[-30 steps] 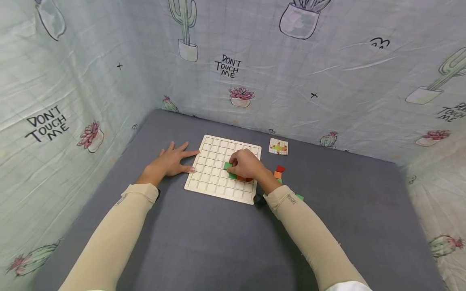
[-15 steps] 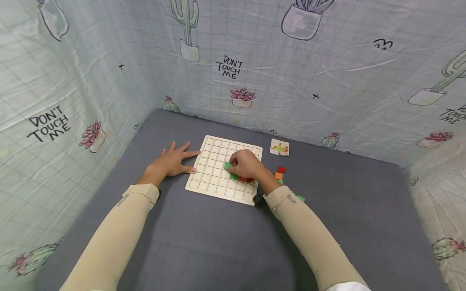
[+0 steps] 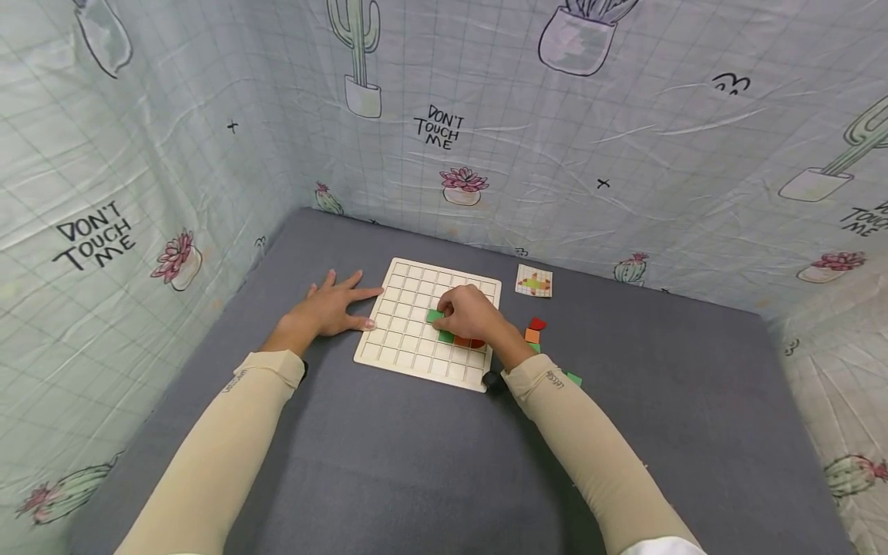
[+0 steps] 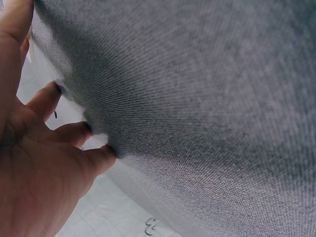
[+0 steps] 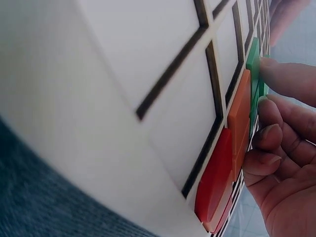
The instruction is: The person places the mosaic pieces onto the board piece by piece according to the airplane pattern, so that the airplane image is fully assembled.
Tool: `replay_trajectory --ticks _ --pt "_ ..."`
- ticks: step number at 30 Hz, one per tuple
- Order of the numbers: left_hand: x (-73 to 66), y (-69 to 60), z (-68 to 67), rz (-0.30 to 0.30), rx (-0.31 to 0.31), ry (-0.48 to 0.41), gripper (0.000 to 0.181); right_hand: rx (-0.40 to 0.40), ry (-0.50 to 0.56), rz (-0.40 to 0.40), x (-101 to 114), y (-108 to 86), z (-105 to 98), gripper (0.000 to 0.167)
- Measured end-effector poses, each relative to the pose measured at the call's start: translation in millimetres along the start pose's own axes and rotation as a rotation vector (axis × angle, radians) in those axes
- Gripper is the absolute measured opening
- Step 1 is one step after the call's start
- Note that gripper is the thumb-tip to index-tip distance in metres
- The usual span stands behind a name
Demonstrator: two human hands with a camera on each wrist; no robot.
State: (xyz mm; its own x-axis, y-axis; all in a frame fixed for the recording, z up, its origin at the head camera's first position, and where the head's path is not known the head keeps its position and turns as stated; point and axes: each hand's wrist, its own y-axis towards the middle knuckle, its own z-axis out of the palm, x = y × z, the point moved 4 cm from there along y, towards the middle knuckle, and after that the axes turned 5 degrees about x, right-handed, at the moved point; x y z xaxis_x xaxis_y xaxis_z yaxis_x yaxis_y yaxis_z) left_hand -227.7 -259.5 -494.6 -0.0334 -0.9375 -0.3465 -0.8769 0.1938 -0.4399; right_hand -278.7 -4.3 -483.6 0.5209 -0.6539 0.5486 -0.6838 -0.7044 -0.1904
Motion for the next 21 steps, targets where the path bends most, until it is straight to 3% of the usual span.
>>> replay_trajectory --ticks 21 --pt "0.0 -1.8 -0.3 0.011 -0.018 -0.009 0.08 -0.041 0.019 -0.018 -1.6 1.3 2.2 0.021"
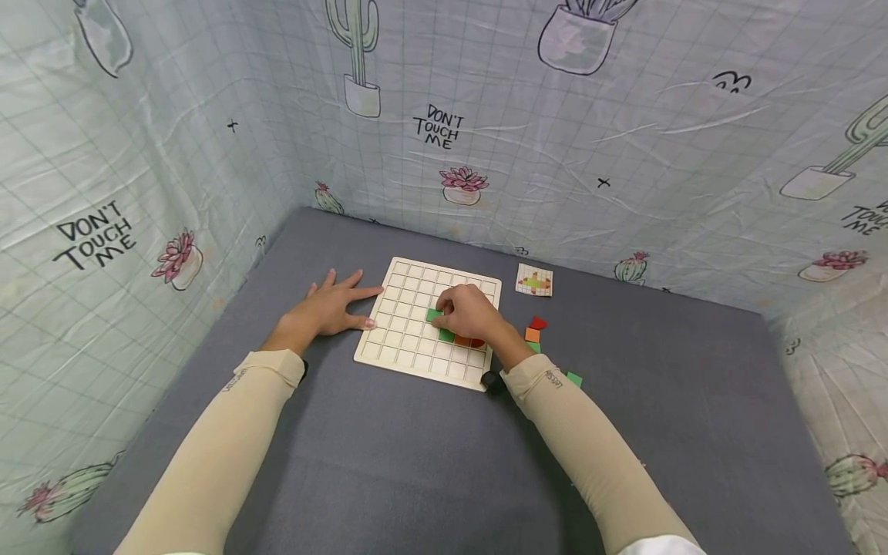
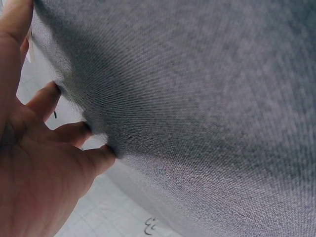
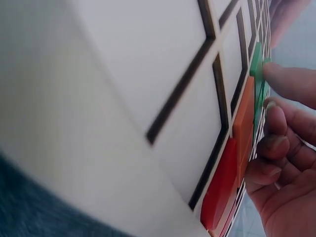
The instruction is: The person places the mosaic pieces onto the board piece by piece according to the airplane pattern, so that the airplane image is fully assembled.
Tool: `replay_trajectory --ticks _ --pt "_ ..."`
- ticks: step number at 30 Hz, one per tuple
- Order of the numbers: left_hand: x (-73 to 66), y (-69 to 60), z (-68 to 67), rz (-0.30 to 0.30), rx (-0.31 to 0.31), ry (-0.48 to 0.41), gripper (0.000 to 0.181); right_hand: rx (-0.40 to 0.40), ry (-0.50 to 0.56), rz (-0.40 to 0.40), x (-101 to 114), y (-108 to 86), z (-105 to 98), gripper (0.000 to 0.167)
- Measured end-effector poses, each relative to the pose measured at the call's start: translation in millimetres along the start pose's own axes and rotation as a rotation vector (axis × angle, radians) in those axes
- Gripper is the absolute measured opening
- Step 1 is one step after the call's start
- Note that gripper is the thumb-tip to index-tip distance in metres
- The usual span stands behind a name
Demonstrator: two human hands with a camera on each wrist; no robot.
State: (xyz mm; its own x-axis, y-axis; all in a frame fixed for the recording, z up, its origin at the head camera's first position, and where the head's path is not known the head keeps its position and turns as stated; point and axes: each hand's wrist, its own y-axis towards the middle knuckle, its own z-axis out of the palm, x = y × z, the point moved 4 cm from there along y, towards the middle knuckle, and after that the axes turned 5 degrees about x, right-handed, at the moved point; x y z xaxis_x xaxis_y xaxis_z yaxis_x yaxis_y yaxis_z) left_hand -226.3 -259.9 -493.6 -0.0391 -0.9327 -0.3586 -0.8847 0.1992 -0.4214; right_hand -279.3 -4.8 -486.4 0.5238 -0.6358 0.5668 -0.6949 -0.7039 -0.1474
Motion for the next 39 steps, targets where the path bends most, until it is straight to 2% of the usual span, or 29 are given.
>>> replay_trajectory --ticks 8,13,20,26,32,39 --pt "-0.3 0.0 0.1 -0.009 0.008 -0.003 0.08 -0.024 0.014 0.03 -0.5 -0.6 1.0 0.018" --pt "-0.1 1.0 0.9 -0.008 0.012 0.001 0.08 -0.027 0.033 0.018 1.3 -1.4 1.0 0.014" --pt "0.2 1.3 1.2 -0.005 0.007 -0.001 0.08 -0.04 0.019 0.013 3.4 -2.4 -0.4 0.017" --pt "0.2 2.2 1.6 -0.003 0.01 0.004 0.08 -0.07 0.196 0.008 -0.5 -13.7 -14.7 0.012" --pt "-1.5 1.7 1.0 -0.001 0.018 0.007 0.08 -0.054 0.359 0.029 -12.9 -33.0 -27.4 0.014" --pt "0.8 1.5 -0.4 0.0 0.029 0.009 0.08 -0.063 0.374 0.038 -29.0 -57.9 -39.6 0.012"
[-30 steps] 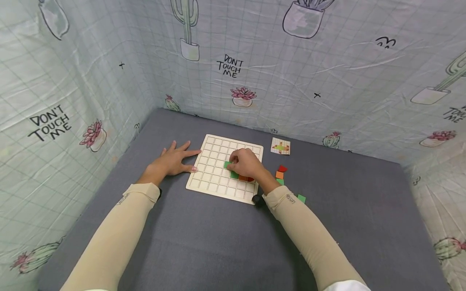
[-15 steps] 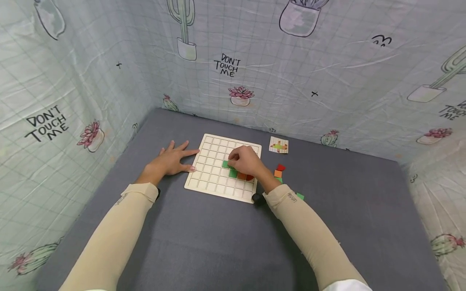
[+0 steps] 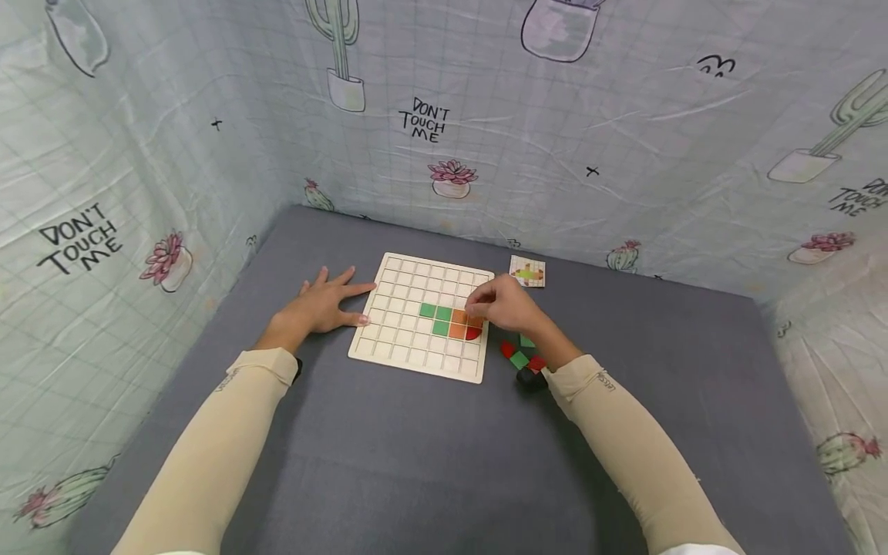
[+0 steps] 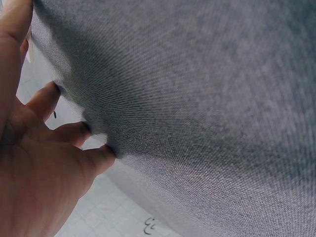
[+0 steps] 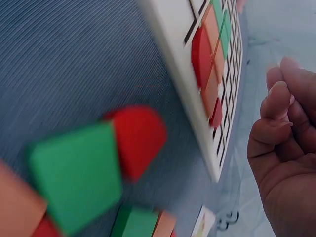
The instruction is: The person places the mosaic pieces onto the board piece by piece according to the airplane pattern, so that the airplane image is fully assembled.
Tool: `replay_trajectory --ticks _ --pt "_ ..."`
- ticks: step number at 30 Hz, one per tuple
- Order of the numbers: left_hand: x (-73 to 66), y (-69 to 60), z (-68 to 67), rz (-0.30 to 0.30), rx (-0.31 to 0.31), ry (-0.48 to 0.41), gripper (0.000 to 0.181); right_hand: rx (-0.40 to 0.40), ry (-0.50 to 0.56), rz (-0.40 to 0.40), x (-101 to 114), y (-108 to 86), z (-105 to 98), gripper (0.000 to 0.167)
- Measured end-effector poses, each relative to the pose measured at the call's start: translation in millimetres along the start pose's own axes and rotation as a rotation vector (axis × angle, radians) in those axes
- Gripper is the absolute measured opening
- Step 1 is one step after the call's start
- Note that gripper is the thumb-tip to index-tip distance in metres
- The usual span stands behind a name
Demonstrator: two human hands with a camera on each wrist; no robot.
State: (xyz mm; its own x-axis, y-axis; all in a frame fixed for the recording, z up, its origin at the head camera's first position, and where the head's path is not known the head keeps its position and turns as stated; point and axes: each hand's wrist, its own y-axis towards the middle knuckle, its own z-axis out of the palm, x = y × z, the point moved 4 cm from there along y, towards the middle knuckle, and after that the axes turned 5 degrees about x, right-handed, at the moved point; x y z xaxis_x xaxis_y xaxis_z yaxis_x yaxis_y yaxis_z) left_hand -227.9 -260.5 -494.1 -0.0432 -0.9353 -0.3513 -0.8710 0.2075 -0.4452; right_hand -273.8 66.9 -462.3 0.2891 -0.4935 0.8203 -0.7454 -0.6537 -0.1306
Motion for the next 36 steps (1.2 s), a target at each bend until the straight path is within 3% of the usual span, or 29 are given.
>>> replay_trajectory --ticks 8,21,36 --pt "-0.3 0.6 0.1 0.0 0.009 0.002 0.08 -0.01 -0.016 0.026 -20.0 -29.2 -19.9 0.013" --pt "0.1 1.5 -0.1 -0.002 0.016 0.004 0.081 -0.018 -0.062 0.139 -77.9 -72.5 -46.2 0.012" --pt "0.7 1.3 0.5 -0.002 0.009 -0.007 0.081 0.047 -0.093 0.213 -90.6 -78.8 -38.7 0.026"
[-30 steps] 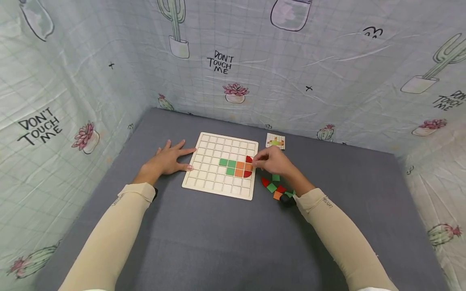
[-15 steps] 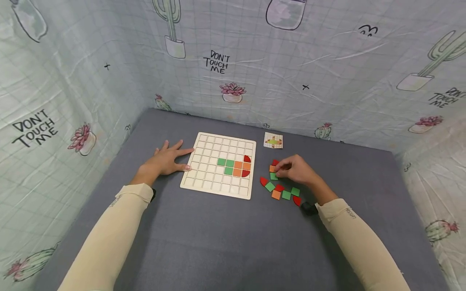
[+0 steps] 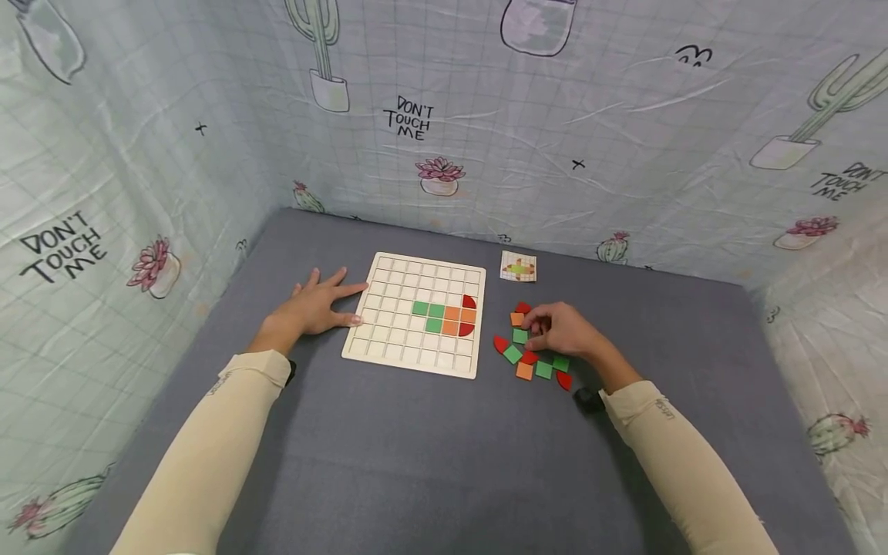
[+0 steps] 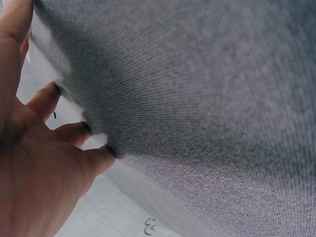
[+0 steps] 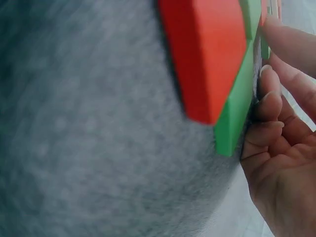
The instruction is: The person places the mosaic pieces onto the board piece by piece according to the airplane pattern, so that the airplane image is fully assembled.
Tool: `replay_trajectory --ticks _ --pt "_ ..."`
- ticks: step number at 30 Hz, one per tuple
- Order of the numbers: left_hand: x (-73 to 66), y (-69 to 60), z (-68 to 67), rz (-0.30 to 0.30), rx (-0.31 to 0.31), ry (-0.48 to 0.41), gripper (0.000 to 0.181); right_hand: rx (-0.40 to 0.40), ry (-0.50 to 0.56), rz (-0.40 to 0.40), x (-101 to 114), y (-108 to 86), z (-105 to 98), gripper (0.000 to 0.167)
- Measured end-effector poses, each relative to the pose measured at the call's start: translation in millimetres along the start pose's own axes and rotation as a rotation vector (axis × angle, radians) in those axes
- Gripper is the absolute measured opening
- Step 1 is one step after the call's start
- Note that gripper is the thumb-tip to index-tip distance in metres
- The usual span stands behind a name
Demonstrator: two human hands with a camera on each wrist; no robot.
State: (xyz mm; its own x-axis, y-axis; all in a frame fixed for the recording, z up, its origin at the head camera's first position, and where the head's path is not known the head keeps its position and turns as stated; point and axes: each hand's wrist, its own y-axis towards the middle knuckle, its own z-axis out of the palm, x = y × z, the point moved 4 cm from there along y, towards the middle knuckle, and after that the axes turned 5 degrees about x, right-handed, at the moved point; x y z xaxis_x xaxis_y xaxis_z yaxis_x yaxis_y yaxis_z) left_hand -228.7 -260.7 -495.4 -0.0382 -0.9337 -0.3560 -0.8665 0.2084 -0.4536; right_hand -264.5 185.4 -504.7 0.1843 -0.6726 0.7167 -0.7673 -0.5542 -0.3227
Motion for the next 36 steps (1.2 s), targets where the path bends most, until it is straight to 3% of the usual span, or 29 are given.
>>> replay_trajectory --ticks 8,16,28,36 --pt "1.2 1.2 0.4 0.002 0.003 0.001 0.082 -0.013 -0.156 -0.069 8.6 -0.7 4.0 0.014" --pt "2.4 1.3 1.1 0.006 -0.003 0.003 0.082 -0.017 -0.135 -0.101 12.2 1.4 7.3 0.03" --pt "0.7 1.0 -0.9 0.014 0.0 0.007 0.081 -0.007 -0.125 -0.098 12.9 0.4 11.4 0.01" --pt "-1.9 -1.4 -1.9 0.019 -0.004 0.011 0.081 -0.014 -0.142 -0.102 17.5 2.7 11.3 0.014"
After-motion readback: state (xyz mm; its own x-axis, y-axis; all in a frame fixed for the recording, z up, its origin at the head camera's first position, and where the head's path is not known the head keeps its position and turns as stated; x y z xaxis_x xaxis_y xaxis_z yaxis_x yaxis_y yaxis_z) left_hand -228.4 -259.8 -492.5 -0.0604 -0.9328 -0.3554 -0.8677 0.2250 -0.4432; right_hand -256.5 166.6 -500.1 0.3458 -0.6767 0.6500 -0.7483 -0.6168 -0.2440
